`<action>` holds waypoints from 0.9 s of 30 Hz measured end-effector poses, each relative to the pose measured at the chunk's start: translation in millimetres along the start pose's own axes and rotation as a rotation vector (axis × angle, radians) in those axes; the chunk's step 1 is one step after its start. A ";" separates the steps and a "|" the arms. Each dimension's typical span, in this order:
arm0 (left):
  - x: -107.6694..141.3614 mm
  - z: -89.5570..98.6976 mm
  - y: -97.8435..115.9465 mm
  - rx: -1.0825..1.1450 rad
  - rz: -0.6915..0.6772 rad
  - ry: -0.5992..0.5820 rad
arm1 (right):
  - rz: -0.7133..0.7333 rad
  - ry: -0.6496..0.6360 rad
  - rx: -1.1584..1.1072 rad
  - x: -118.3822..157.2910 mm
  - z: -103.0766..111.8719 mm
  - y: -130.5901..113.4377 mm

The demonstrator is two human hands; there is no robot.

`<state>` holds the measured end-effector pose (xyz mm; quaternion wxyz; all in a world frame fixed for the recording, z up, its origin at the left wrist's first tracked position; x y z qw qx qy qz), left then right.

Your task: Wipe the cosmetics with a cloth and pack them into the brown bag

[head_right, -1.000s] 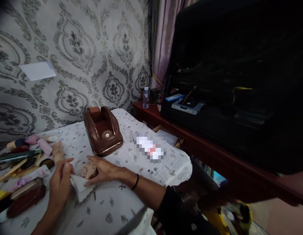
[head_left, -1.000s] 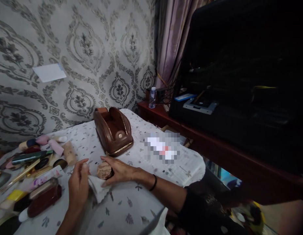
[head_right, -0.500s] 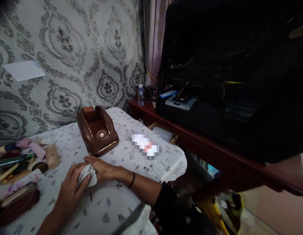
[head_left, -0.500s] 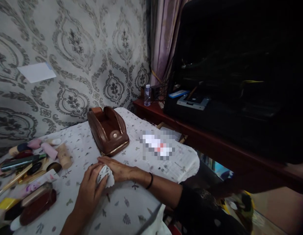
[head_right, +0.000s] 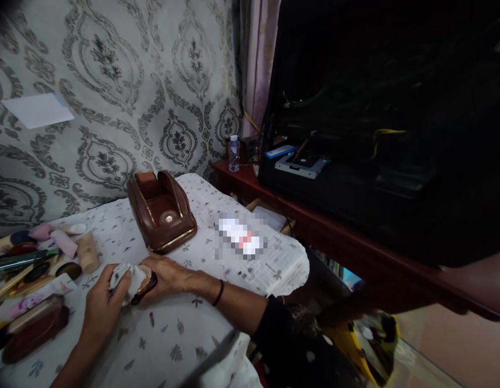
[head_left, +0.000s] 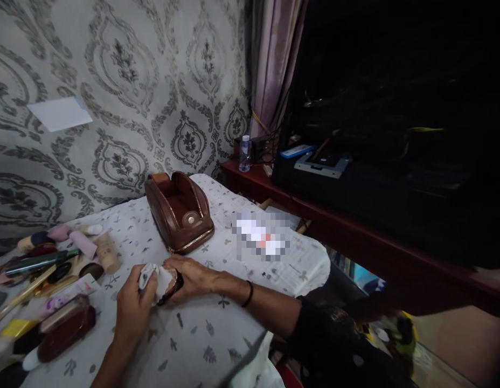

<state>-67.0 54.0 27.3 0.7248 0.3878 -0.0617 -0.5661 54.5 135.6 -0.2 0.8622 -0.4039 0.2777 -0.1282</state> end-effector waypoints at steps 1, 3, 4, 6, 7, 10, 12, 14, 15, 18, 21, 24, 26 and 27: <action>-0.5 -0.2 -1.5 0.023 0.016 -0.007 | 0.006 0.002 -0.006 0.4 0.4 -1.1; -1.3 -0.1 -1.4 0.046 0.000 0.004 | 0.027 -0.006 0.000 0.6 0.8 -4.0; -1.6 0.7 -0.1 0.041 -0.026 0.026 | 0.045 -0.018 0.010 0.7 0.8 -6.1; -1.6 2.6 2.8 0.016 -0.084 0.078 | 0.090 -0.055 0.029 1.2 0.3 -11.3; -1.3 3.0 3.9 0.004 -0.104 0.095 | 0.107 -0.073 0.034 1.8 0.1 -13.7; 0.4 2.0 5.8 -0.008 -0.131 0.091 | 0.115 -0.092 0.028 4.8 -0.2 -18.4; 2.0 0.7 7.4 -0.009 -0.158 0.071 | 0.103 -0.059 0.000 7.2 0.5 -20.3; 3.6 -0.8 8.3 -0.014 -0.188 0.047 | 0.091 -0.017 -0.032 9.5 0.7 -21.5; 4.3 -1.7 8.6 -0.021 -0.205 0.035 | 0.082 -0.003 -0.040 10.4 0.4 -21.4; 6.7 -5.2 10.6 -0.088 -0.265 0.002 | 0.051 -0.002 -0.021 12.0 -1.7 -19.2; 9.7 -7.6 18.0 -0.195 -0.361 0.001 | 0.034 -0.036 -0.004 12.4 -3.7 -16.1; 13.6 -9.0 29.2 -0.284 -0.487 0.016 | 0.039 -0.036 0.005 12.4 -3.6 -13.8; 15.8 -9.9 34.4 -0.317 -0.547 0.019 | 0.047 -0.019 0.006 12.1 -3.6 -12.1; 16.6 -10.3 35.9 -0.323 -0.565 0.017 | 0.046 -0.017 0.004 11.8 -4.1 -10.9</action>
Point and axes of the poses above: each hand's wrist, its own x-axis away from the middle knuckle, its own z-axis out of the back of the hand, y = z × x, the point moved 6 cm from there along -x, towards the middle knuckle
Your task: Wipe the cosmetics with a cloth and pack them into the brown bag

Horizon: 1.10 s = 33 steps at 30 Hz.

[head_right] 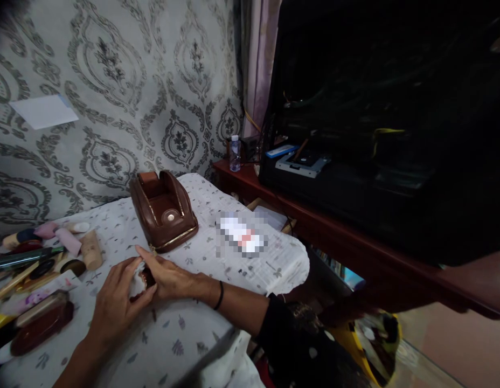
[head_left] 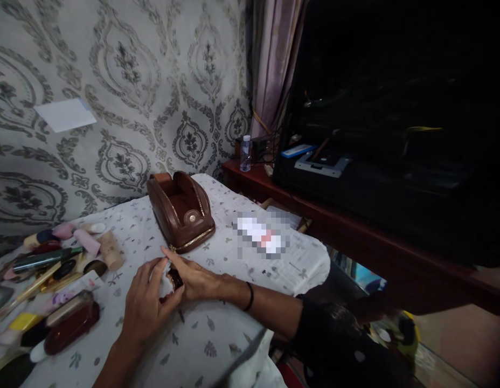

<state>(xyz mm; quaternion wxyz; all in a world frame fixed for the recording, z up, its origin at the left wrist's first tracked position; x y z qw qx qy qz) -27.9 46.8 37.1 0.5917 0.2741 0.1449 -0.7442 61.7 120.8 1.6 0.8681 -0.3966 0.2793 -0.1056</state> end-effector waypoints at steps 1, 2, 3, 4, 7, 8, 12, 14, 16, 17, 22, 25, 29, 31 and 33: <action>-0.1 -0.1 1.1 0.001 -0.013 -0.004 | -0.004 -0.002 -0.002 -0.3 -0.8 1.3; -0.1 -0.1 1.7 0.007 -0.019 -0.006 | -0.012 -0.004 -0.003 -0.6 -1.7 2.6; -0.2 -0.2 2.0 0.013 -0.024 -0.008 | -0.018 -0.005 -0.002 -0.9 -2.4 3.4; -0.3 0.2 2.3 0.018 -0.029 -0.001 | -0.022 -0.001 0.001 -1.1 -2.6 3.6; -1.4 2.6 5.4 0.018 -0.066 0.045 | -0.030 0.020 0.009 -1.0 -1.5 1.4; -1.7 3.6 7.4 0.014 -0.090 0.066 | -0.035 0.024 0.011 -0.7 -1.2 0.4; -1.1 7.2 17.7 -0.022 -0.207 0.158 | -0.080 0.004 0.015 0.0 -2.1 0.8; 0.0 8.9 21.9 -0.034 -0.256 0.188 | -0.118 -0.013 0.009 -0.6 -3.8 4.6; 0.9 11.0 24.7 -0.019 -0.295 0.204 | -0.143 -0.004 -0.005 -2.3 -3.9 8.4; 1.2 12.4 25.6 -0.003 -0.309 0.211 | -0.143 0.017 -0.021 -3.5 -2.7 9.3; 0.8 17.2 23.9 0.042 -0.295 0.237 | -0.135 0.120 -0.287 -8.7 6.8 7.4; 0.5 15.4 16.6 0.051 -0.206 0.238 | -0.207 0.105 -0.562 -9.1 7.6 5.5; 1.8 7.8 -0.2 0.128 0.008 0.174 | -0.242 0.088 -0.681 -8.5 7.1 1.0; 3.1 3.7 -7.6 0.195 0.104 0.134 | -0.237 0.093 -0.694 -8.3 6.3 0.8; 4.3 0.7 -13.5 0.266 0.184 0.107 | -0.242 0.078 -0.760 -7.9 3.3 1.8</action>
Point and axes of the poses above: each hand's wrist, its own x-axis away from the middle knuckle, its own z-axis out of the back of the hand, y = z × x, the point moved 6 cm from there along -x, towards the middle knuckle
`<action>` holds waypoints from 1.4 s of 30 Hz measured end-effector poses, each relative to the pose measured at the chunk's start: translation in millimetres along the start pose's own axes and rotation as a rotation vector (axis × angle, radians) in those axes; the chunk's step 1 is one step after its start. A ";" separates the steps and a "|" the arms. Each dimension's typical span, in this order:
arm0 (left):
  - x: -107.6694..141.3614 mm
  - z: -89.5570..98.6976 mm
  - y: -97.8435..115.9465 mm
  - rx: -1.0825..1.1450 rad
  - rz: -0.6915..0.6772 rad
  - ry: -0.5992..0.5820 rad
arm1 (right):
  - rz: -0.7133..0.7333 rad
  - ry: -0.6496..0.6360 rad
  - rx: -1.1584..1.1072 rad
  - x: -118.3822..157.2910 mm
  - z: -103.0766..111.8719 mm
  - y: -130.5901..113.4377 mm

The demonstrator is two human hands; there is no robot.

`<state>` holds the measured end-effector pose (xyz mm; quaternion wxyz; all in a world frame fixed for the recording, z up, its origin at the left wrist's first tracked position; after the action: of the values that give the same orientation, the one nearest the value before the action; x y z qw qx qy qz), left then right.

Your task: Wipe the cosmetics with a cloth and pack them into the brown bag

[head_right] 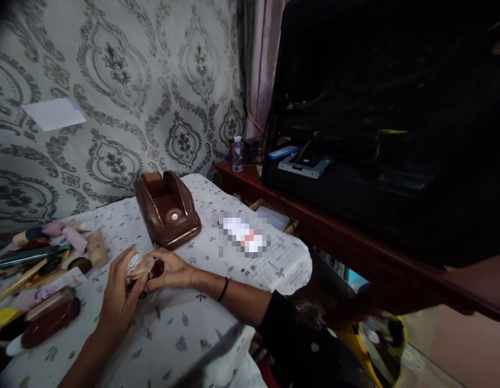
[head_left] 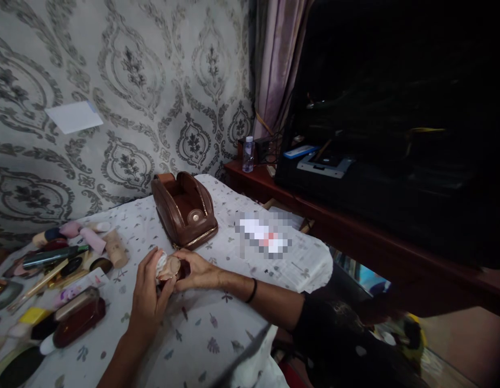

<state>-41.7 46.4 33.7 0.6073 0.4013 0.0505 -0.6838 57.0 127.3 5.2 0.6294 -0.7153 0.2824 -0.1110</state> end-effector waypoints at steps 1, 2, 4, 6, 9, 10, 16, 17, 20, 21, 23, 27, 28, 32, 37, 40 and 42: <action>0.1 -0.4 -3.2 0.029 0.046 -0.006 | -0.009 -0.013 -0.040 0.0 -0.8 1.3; 0.2 -0.9 -6.3 0.056 0.092 -0.015 | -0.015 -0.023 -0.070 0.1 -1.4 1.8; 0.9 -3.0 -12.9 0.109 0.194 -0.045 | -0.010 -0.036 -0.079 0.2 -2.1 0.3; 2.1 -5.6 -18.3 0.165 0.281 -0.075 | 0.018 -0.030 -0.029 0.3 -1.3 -4.0; 3.2 -8.2 -22.5 0.239 0.370 -0.093 | 0.065 0.029 0.058 -0.2 3.3 -8.7; 3.4 -8.8 -23.0 0.255 0.395 -0.098 | 0.075 0.049 0.076 -0.6 5.2 -8.8; 3.1 -9.2 -16.0 0.328 0.538 -0.127 | 0.176 0.147 0.197 -1.9 16.7 -7.2; 3.4 -10.0 -15.0 0.343 0.569 -0.146 | 0.195 0.156 0.224 -1.8 17.8 -7.6; 4.3 -10.8 -17.3 0.313 0.636 -0.159 | 0.227 0.175 0.260 -1.1 18.7 -7.5; 3.7 -9.4 -19.3 0.276 0.628 -0.127 | 0.230 0.174 0.255 -0.8 18.1 -6.9; 1.6 -5.4 -22.6 0.196 0.558 -0.028 | 0.233 0.162 0.237 -0.3 15.8 -5.0; -0.5 -0.6 -19.6 0.069 0.353 0.092 | 0.231 0.156 0.260 0.0 12.8 0.3; -0.5 -0.1 -17.3 0.041 0.318 0.095 | 0.235 0.160 0.262 -0.1 12.7 1.2; -1.4 1.7 -7.9 0.019 0.222 0.079 | 0.270 0.158 0.264 -0.3 11.4 0.3; -0.1 -5.1 -17.8 0.221 0.352 -0.004 | 0.221 0.139 0.238 2.1 8.9 -3.2; 5.3 -13.0 -24.8 0.418 0.509 -0.068 | 0.225 0.155 0.224 4.1 9.0 -8.3; 7.8 -16.7 -23.6 0.540 0.569 -0.073 | 0.267 0.204 0.292 4.9 11.3 -14.8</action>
<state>-53.6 55.6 7.9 0.6467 0.5199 -0.2660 -0.4906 70.7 134.8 16.4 0.7037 -0.5578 0.4178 -0.1380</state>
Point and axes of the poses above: each hand's wrist, its own x-axis away from the middle knuckle, its own z-axis out of the back of the hand, y = z × x, the point moved 6 cm from there along -x, towards the middle knuckle
